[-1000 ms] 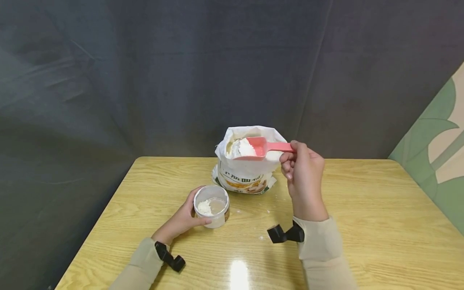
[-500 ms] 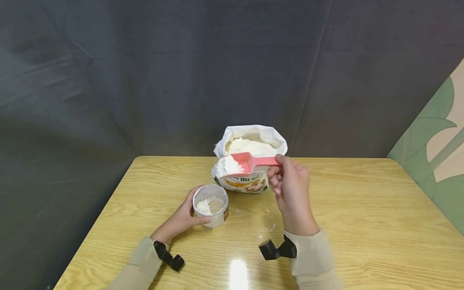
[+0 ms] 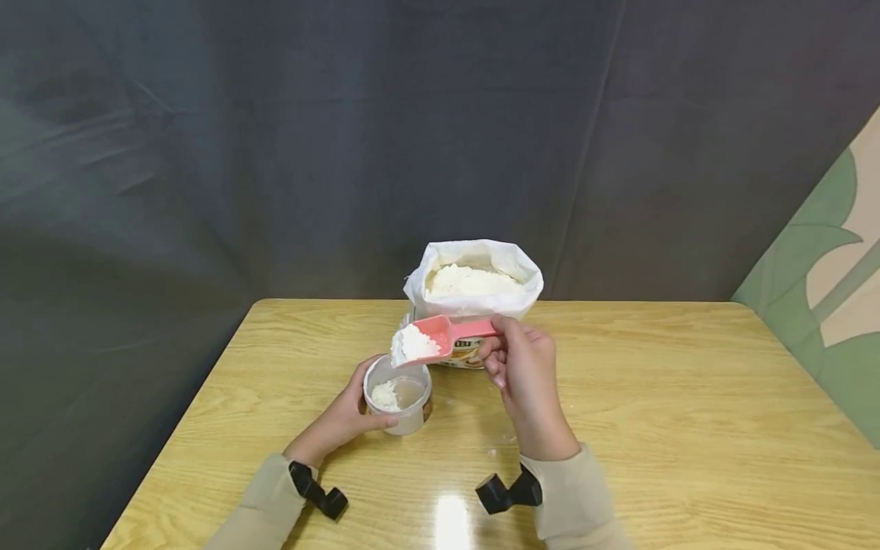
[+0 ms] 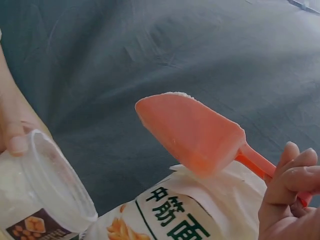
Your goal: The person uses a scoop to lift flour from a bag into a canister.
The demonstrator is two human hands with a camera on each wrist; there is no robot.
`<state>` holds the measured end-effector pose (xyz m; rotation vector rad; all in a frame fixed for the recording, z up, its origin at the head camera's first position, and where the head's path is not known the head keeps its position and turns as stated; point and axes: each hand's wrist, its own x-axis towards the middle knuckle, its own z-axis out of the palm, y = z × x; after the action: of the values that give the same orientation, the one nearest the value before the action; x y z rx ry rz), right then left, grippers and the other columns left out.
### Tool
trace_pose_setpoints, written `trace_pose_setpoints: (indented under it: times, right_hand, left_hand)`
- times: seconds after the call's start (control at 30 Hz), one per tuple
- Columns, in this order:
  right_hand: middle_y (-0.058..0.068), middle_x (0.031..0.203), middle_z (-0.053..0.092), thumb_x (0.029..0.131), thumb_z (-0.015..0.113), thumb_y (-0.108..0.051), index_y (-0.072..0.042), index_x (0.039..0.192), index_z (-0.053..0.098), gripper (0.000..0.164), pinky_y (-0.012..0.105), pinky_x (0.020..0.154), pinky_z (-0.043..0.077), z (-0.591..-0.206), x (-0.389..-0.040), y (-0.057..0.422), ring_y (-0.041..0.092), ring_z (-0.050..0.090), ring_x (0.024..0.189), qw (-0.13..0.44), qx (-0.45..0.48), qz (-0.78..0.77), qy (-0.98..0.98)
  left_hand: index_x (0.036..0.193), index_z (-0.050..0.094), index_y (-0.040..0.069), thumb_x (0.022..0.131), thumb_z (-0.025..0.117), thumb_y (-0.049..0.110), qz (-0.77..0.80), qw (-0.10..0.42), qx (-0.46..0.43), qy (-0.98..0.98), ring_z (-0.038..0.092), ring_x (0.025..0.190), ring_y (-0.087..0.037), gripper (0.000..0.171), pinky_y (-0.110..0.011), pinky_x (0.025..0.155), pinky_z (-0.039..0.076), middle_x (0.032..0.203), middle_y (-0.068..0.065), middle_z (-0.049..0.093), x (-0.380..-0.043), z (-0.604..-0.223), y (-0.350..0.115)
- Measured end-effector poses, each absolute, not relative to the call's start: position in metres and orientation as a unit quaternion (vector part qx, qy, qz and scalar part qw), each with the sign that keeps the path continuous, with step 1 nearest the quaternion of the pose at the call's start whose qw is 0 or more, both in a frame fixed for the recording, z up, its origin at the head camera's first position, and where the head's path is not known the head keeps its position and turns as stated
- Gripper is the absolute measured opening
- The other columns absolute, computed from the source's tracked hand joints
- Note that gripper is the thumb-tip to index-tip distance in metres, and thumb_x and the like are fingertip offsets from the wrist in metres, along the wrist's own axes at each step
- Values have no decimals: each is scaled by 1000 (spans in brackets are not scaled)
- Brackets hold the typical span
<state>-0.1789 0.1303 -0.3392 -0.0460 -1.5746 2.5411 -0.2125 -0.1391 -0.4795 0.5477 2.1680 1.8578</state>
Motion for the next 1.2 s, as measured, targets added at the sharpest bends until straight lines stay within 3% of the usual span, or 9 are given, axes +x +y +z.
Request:
trace_pose_setpoints:
  times: [0.3, 0.53, 0.87, 1.2]
  right_hand:
    - [0, 51, 57, 101, 49, -5, -1, 69, 64, 36, 15, 33, 29, -348, -182, 120, 3, 41, 36, 82, -46, 822, -562]
    - [1, 51, 58, 101, 50, -6, -1, 70, 64, 34, 16, 34, 32, -350, -182, 115, 5, 44, 38, 95, -47, 802, -588]
    - [4, 55, 60, 102, 51, -7, 12, 86, 63, 28, 20, 36, 33, -351, -178, 108, 7, 45, 40, 113, -31, 731, -672]
    - [7, 56, 60, 102, 53, -8, 10, 80, 62, 30, 21, 35, 37, -355, -177, 104, 10, 47, 40, 129, -6, 682, -720]
  left_hand:
    - [157, 26, 18, 77, 91, 19, 628, 115, 175, 750, 32, 145, -28, 103, -57, 120, 14, 154, -8, 39, -211, -481, -141]
    - [157, 26, 18, 77, 91, 18, 625, 113, 177, 752, 31, 145, -26, 103, -54, 121, 15, 155, -7, 38, -211, -478, -140]
    - [157, 26, 18, 77, 91, 19, 626, 112, 181, 750, 30, 146, -27, 103, -56, 121, 14, 156, -8, 37, -212, -478, -140]
    - [158, 26, 18, 77, 90, 16, 622, 113, 178, 754, 28, 147, -27, 104, -57, 121, 12, 157, -7, 36, -213, -477, -138]
